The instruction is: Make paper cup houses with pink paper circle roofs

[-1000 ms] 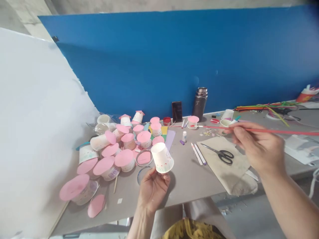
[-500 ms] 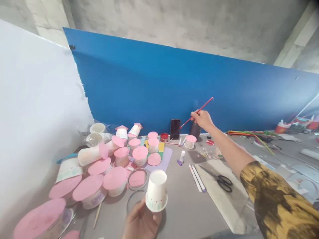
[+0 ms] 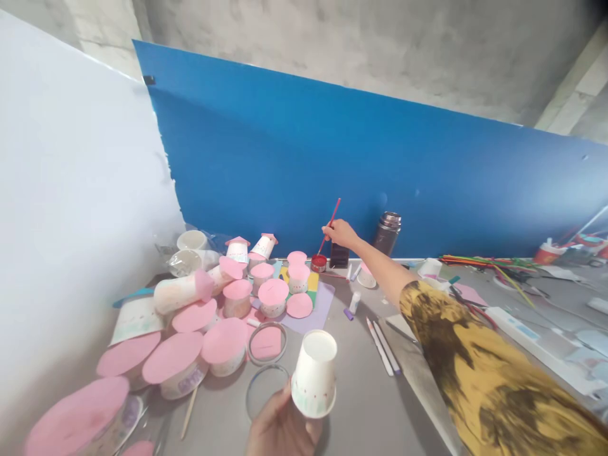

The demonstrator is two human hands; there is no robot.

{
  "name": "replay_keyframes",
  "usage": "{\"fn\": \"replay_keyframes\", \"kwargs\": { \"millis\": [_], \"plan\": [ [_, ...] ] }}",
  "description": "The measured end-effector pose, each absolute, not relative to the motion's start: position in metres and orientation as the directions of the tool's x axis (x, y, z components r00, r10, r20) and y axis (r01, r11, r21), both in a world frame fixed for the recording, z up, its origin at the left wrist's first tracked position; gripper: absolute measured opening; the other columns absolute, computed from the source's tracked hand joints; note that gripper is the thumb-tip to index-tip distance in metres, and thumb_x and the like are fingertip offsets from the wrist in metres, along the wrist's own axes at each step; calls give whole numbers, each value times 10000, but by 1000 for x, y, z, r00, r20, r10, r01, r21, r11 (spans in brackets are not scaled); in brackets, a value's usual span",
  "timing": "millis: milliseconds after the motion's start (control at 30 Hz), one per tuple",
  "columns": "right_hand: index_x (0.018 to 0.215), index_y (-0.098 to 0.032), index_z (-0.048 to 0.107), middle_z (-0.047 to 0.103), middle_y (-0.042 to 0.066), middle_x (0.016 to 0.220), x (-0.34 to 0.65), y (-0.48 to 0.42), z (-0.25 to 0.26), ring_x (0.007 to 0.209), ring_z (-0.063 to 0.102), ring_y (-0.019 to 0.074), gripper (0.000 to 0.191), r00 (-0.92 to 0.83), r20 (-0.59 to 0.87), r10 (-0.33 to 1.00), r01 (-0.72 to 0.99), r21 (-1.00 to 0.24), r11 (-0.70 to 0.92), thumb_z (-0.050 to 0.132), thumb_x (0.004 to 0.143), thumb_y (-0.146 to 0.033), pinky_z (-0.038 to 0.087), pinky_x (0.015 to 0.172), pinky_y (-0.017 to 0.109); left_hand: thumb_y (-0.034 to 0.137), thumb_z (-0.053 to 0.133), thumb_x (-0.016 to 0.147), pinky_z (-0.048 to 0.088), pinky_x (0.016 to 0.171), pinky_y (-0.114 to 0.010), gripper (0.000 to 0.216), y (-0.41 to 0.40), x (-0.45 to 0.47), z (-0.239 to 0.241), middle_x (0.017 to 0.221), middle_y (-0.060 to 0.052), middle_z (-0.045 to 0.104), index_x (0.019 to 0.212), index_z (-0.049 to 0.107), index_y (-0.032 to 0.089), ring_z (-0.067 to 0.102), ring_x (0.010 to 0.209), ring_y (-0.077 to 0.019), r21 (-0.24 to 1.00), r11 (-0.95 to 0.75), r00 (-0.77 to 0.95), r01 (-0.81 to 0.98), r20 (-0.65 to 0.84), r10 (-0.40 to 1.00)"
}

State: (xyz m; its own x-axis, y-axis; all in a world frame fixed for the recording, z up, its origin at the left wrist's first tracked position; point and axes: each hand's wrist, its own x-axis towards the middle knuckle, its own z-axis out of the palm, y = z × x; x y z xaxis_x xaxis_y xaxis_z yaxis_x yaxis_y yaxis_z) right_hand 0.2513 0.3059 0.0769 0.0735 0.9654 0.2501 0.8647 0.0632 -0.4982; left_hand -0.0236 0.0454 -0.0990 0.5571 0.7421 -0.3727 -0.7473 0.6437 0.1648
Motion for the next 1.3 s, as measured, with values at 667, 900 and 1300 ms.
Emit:
{"fn": "replay_keyframes", "kwargs": {
  "millis": [667,900,1300],
  "plan": [
    [1099,-201,758,780,59,942,257,130,42,730,683,169,395,-51,129,990,790,-602,119,625,918,-526,530,610,255,306,946,623,469,553,-176,355,43,5,-57,710,-16,684,785,680,135,606,635,-96,672,162,22,-722,-212,977],
    [1281,-221,680,668,82,1132,241,40,13,799,612,168,592,-215,203,955,591,-751,293,757,816,-579,491,614,262,323,923,631,429,534,-186,331,28,30,-57,706,-15,671,751,675,138,590,607,-96,757,223,149,-615,-167,975],
    [1158,-231,677,669,65,1099,227,49,-13,915,627,223,398,-20,329,944,707,-663,246,709,834,-459,514,828,360,178,840,731,497,597,-220,415,13,-9,-66,953,-63,745,1127,716,194,647,671,-139,963,-56,-139,-262,20,990]
  ]
}}
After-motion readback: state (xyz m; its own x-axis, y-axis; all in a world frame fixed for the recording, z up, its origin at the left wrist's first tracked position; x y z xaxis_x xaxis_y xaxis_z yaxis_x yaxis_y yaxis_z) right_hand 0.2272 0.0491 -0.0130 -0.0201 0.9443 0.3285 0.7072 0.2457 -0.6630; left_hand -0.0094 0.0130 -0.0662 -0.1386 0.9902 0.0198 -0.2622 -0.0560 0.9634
